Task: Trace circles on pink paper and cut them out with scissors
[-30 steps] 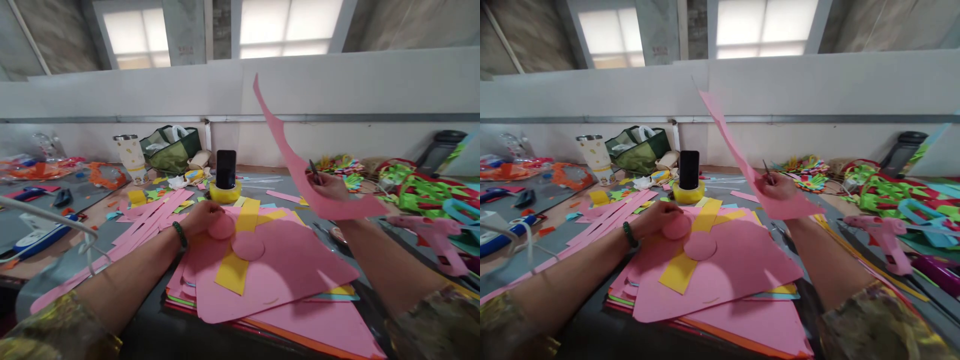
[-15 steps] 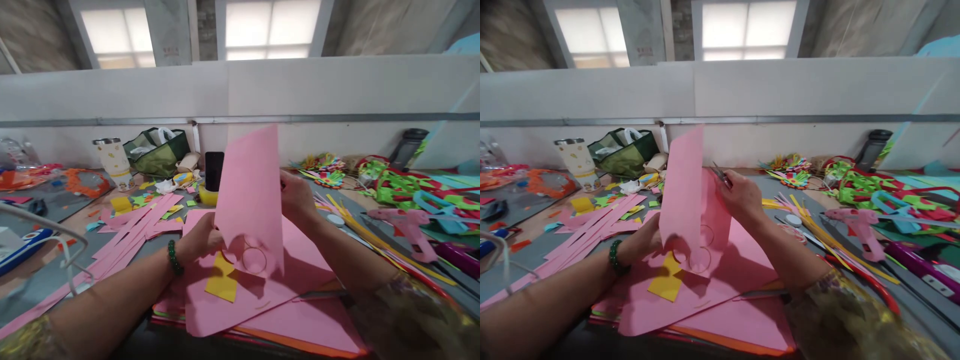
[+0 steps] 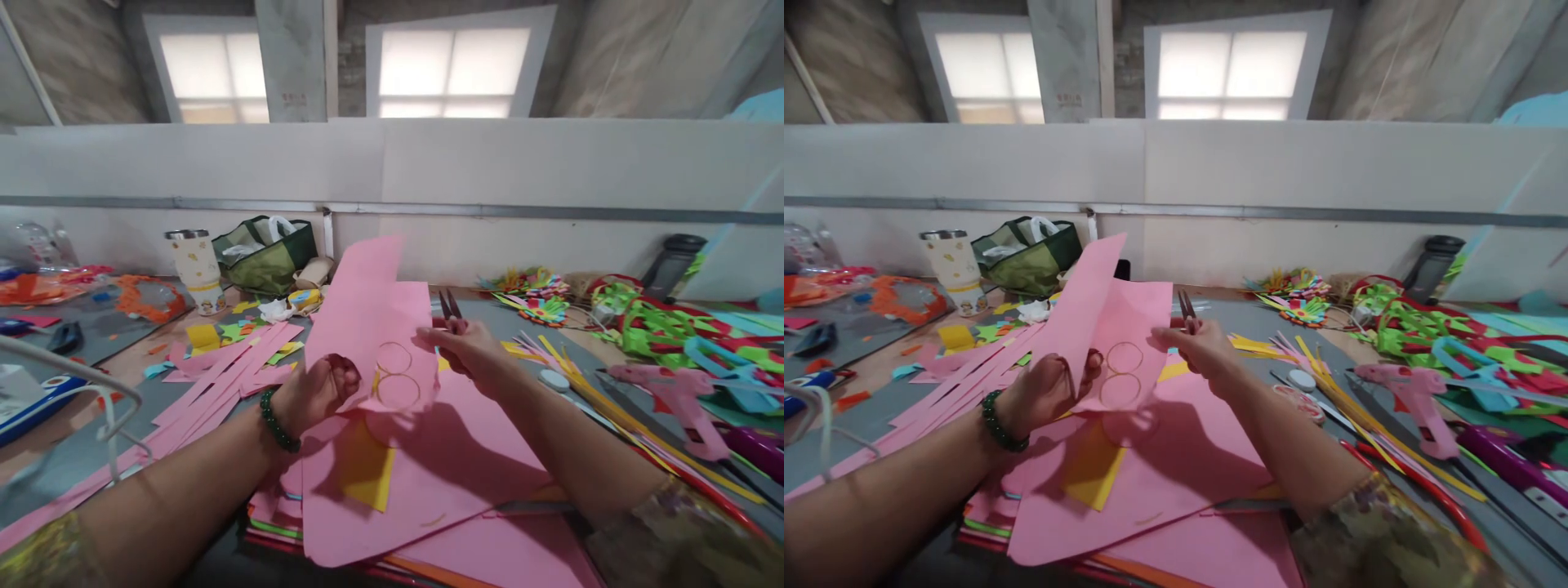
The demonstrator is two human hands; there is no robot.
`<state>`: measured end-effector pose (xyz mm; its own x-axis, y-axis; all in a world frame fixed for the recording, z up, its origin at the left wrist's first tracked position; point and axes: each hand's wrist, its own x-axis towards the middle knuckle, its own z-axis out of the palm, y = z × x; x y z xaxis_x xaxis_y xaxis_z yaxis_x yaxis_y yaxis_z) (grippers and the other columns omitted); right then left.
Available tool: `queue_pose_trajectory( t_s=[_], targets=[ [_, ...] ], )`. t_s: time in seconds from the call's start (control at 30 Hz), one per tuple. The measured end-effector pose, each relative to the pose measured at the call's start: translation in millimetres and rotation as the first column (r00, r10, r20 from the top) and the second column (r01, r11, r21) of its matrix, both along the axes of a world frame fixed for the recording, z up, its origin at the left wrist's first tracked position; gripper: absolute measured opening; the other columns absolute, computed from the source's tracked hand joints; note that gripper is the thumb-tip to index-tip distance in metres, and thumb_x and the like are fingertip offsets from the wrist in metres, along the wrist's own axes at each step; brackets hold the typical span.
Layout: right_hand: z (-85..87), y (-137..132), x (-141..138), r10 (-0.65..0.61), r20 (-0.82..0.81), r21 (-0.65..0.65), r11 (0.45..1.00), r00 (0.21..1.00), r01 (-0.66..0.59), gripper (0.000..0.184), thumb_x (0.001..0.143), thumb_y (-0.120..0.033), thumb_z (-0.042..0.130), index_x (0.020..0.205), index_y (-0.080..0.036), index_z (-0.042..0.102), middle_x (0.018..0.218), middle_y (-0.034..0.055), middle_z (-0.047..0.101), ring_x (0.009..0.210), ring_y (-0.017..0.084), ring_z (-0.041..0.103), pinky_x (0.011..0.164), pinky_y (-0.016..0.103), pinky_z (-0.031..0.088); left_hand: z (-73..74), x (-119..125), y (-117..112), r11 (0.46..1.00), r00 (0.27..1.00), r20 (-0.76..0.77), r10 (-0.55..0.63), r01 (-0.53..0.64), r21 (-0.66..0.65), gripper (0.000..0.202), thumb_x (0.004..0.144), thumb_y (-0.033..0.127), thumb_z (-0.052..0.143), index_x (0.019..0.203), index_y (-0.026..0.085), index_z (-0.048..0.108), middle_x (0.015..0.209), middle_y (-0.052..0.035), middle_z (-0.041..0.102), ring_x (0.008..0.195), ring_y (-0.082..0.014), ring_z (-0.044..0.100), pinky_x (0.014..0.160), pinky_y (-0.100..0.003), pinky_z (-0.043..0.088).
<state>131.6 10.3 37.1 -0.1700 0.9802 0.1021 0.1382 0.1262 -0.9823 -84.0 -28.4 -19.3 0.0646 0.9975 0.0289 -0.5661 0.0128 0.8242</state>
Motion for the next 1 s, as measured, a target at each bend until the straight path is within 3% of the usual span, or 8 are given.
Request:
queue_pose_trajectory(
  t_s=[0.1, 0.2, 0.3, 0.4, 0.47, 0.67, 0.87, 1.0],
  targets=[
    [-2.8, -5, -7, 0.048, -0.152, -0.013, 0.999, 0.987, -0.051, 0.037, 0.053, -0.037, 0.081, 0.062, -0.018, 0.051, 0.039, -0.0145, 0.025, 0.035, 0.001, 0.012, 0.032, 0.017, 0.007, 15.0, 3, -4, 0.990, 0.988, 0.103, -0.120, 0.126, -0.060, 0.037, 0.074, 0.051, 0.065, 0.074, 0.014, 0.064, 0.070, -0.0047, 0.058, 0.055, -0.0099, 0.052, 0.048, -0.020, 0.042],
    [-6.9, -4, -11, -0.120, -0.250, 0.025, 0.991, 0.961, 0.131, 0.042, 0.048, -0.036, 0.083, 0.061, -0.019, 0.048, 0.038, -0.0139, 0.029, 0.033, 0.001, 0.017, 0.031, 0.018, 0.010, 26.0, 6, -9, 0.961, 0.955, 0.155, -0.252, 0.266, -0.076, 0.061, 0.066, 0.071, 0.058, 0.085, 0.014, 0.066, 0.076, -0.0071, 0.061, 0.052, -0.0108, 0.050, 0.046, -0.024, 0.041],
    [-14.0, -3, -15, -0.196, -0.298, 0.083, 0.970, 0.934, 0.230, 0.045, 0.047, -0.040, 0.083, 0.064, -0.019, 0.048, 0.039, -0.0133, 0.032, 0.033, 0.002, 0.021, 0.030, 0.019, 0.013, 26.5, 9, -13, 0.944, 0.947, 0.069, -0.312, 0.318, -0.091, 0.055, 0.063, 0.063, 0.067, 0.088, 0.014, 0.066, 0.078, -0.0058, 0.063, 0.058, -0.0117, 0.054, 0.052, -0.024, 0.042],
    [-20.6, -4, -19, -0.200, -0.300, 0.115, 0.963, 0.933, 0.243, 0.047, 0.049, -0.044, 0.082, 0.064, -0.020, 0.045, 0.041, -0.0132, 0.031, 0.034, 0.002, 0.020, 0.031, 0.019, 0.015, 21.4, 12, -13, 0.955, 0.954, -0.082, -0.289, 0.280, -0.101, 0.025, 0.063, 0.033, 0.079, 0.073, 0.015, 0.063, 0.067, 0.0010, 0.056, 0.054, -0.0064, 0.050, 0.048, -0.017, 0.037],
    [-22.0, -5, -21, -0.185, -0.276, 0.148, 0.961, 0.943, 0.232, 0.049, 0.049, -0.047, 0.082, 0.063, -0.020, 0.043, 0.044, -0.0127, 0.031, 0.035, 0.002, 0.021, 0.031, 0.019, 0.015, 19.3, 13, -12, 0.963, 0.953, -0.151, -0.264, 0.254, -0.085, 0.022, 0.062, 0.025, 0.079, 0.065, 0.013, 0.061, 0.061, 0.0038, 0.050, 0.048, -0.0033, 0.044, 0.044, -0.015, 0.033],
    [-14.5, -14, -18, -0.038, -0.246, 0.014, 0.999, 0.968, 0.043, 0.053, 0.071, -0.069, 0.054, 0.081, -0.016, 0.056, 0.054, -0.0068, 0.043, 0.035, 0.002, 0.022, 0.032, 0.018, 0.010, 23.5, 11, -12, 0.986, 0.977, -0.138, -0.162, 0.165, 0.010, 0.017, 0.061, 0.018, 0.079, 0.068, 0.012, 0.064, 0.062, 0.0033, 0.052, 0.051, -0.0027, 0.046, 0.045, -0.012, 0.035],
    [-18.9, -37, -26, 0.114, -0.212, -0.090, 0.987, 0.970, -0.136, 0.048, 0.075, -0.065, 0.054, 0.078, -0.018, 0.050, 0.052, -0.0090, 0.034, 0.039, 0.003, 0.019, 0.035, 0.016, 0.011, 31.3, 14, -14, 0.993, 1.000, 0.001, -0.024, 0.024, 0.115, 0.016, 0.061, 0.014, 0.078, 0.072, 0.014, 0.066, 0.066, 0.0019, 0.062, 0.059, -0.0074, 0.056, 0.057, -0.017, 0.044],
    [-21.6, -45, -33, 0.134, -0.144, -0.005, 0.991, 0.980, -0.136, 0.047, 0.072, -0.065, 0.059, 0.078, -0.019, 0.048, 0.051, -0.0103, 0.028, 0.041, 0.004, 0.019, 0.037, 0.017, 0.012, 32.5, 18, -14, 0.990, 0.999, 0.018, 0.044, -0.046, 0.131, 0.016, 0.061, 0.016, 0.079, 0.071, 0.013, 0.067, 0.064, 0.0030, 0.061, 0.058, -0.0057, 0.054, 0.059, -0.016, 0.043]
  ],
)
